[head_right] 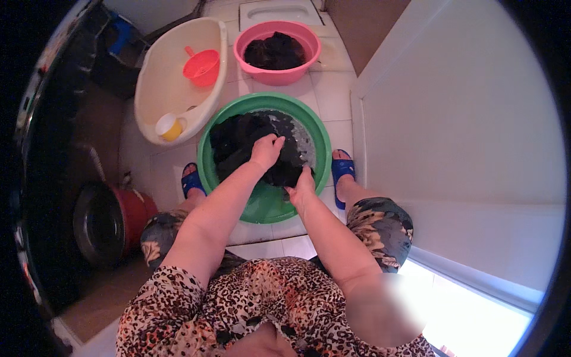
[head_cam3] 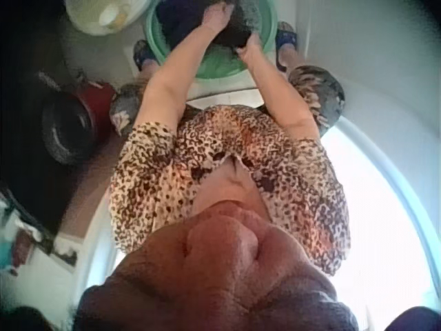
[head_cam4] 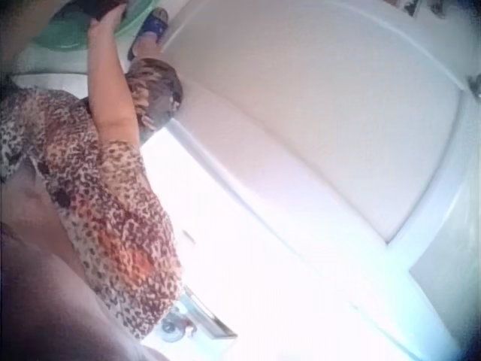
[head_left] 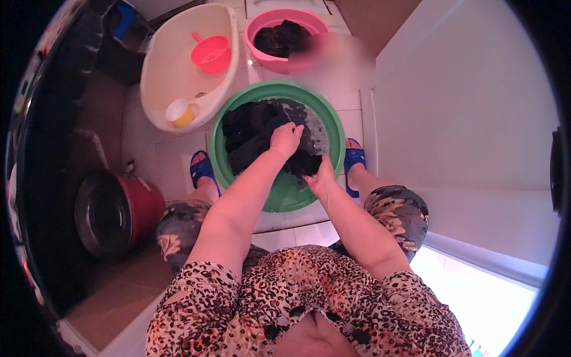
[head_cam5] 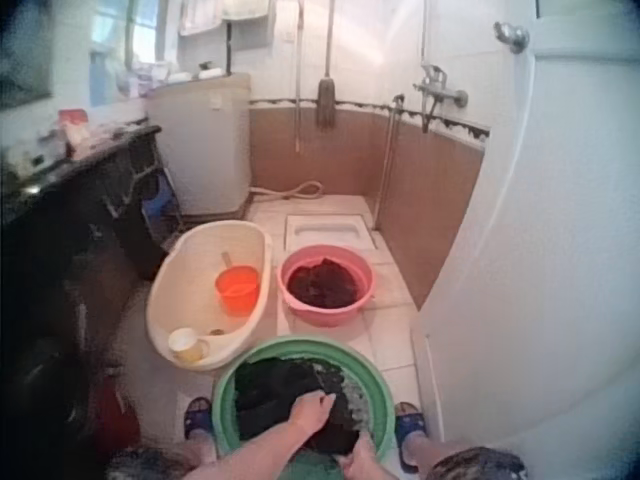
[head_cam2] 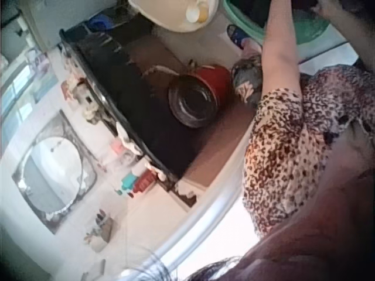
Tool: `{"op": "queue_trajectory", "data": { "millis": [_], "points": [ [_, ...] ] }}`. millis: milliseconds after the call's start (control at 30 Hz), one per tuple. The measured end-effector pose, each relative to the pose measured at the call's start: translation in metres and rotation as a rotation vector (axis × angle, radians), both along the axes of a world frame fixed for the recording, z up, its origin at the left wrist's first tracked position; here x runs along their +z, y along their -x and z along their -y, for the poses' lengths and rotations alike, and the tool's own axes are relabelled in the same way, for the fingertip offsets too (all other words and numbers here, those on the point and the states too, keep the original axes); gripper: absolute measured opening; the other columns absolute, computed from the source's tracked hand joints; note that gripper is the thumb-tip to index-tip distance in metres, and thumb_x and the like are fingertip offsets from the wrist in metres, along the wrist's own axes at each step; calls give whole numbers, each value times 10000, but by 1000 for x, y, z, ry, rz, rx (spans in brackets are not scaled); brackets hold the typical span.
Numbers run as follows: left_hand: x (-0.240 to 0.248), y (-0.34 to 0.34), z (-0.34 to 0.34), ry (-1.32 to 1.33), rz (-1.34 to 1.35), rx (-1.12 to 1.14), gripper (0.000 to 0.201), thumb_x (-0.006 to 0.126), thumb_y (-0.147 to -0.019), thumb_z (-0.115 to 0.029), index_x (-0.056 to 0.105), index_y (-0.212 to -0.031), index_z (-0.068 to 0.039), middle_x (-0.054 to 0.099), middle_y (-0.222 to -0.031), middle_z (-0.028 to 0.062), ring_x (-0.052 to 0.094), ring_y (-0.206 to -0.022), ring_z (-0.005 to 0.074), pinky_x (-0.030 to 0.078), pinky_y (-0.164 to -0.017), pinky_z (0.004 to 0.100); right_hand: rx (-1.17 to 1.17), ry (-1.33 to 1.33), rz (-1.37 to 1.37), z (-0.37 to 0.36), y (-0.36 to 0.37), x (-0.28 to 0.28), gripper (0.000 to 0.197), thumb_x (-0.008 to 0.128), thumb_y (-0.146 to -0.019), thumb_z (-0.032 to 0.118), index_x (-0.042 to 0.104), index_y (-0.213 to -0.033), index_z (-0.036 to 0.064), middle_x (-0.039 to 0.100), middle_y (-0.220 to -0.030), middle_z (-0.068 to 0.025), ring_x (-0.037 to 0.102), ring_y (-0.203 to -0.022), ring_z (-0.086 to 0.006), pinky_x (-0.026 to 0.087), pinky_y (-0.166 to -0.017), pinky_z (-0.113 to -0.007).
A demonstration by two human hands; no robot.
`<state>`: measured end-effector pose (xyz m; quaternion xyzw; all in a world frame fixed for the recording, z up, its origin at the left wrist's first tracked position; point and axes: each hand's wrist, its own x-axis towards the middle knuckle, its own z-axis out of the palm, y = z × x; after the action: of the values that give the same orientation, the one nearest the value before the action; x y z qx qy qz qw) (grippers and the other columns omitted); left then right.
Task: The person sits on the floor and hand-washes dark-colored clothes in a green basin filled with soapy water. They repeatedly submerge, scrub, and wring the garments, occasionally lifting them to inspect or squeeze out excess water.
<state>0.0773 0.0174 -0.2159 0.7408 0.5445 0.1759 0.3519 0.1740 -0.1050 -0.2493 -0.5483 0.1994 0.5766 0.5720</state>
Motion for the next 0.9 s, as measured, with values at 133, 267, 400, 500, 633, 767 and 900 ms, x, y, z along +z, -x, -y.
{"op": "queue_trajectory", "data": {
  "millis": [133, 267, 400, 500, 633, 767, 900],
  "points": [
    [-43, -33, -41, 43, 126, -172, 200, 593, -899, -247, 643, -975, -69, 638, -995, 179, 604, -971, 384, 486, -850, 463, 309, 211, 112, -7, -12, -39, 374, 469, -932, 292, 523, -1249, 99, 601, -1110, -88, 622, -975, -297, 529, -780, -474],
    [-82, -53, -54, -50, -22, -235, 216, 599, -883, -219, 622, -1072, -117, 575, -1168, 146, 545, -1109, 362, 465, -921, 457, 227, 351, -87, -14, 2, -51, 421, 427, -940, 287, 413, -1262, 17, 501, -1138, -202, 592, -965, -382, 525, -794, -534],
    [-110, -54, -12, -284, -336, -575, 350, 619, -841, -246, 630, -1167, -120, 535, -1241, 220, 470, -1199, 402, 352, -1048, 485, 209, 275, -90, 7, 1, -89, 395, 382, -954, 294, 434, -1234, 20, 492, -1126, -219, 587, -956, -411, 532, -809, -514],
    [-144, -56, 21, -203, -453, -872, 340, 508, -883, -260, 654, -1137, -86, 532, -1262, 247, 445, -1242, 407, 303, -1089, 496, 266, 225, -105, 8, 2, -89, 327, 383, -951, 311, 526, -1159, 104, 591, -1023, -145, 616, -875, -314, 551, -694, -454],
    [-198, -41, -6, 132, -367, -780, 394, 500, -899, -242, 603, -1243, -79, 487, -1390, 166, 431, -1309, 351, 303, -1112, 471, 375, 280, -124, 8, 5, -94, 345, 354, -1006, 336, 472, -1167, 54, 615, -970, -150, 617, -818, -286, 529, -667, -415],
    [-191, -78, -38, 161, -431, -441, 291, 480, -897, -175, 650, -1095, -44, 593, -1238, 212, 598, -1098, 389, 475, -947, 489, 119, 188, -173, 8, -5, -119, 400, 410, -989, 415, 462, -1193, 76, 593, -959, -151, 614, -830, -297, 542, -684, -420],
    [-112, -74, 10, 205, -317, -416, 238, 516, -884, -174, 664, -996, -25, 658, -1007, 231, 650, -916, 409, 520, -828, 482, -32, -72, -346, -11, -13, -87, 542, 368, -957, 589, 518, -1157, 108, 605, -1059, -137, 587, -989, -306, 489, -886, -486]
  ]
}}
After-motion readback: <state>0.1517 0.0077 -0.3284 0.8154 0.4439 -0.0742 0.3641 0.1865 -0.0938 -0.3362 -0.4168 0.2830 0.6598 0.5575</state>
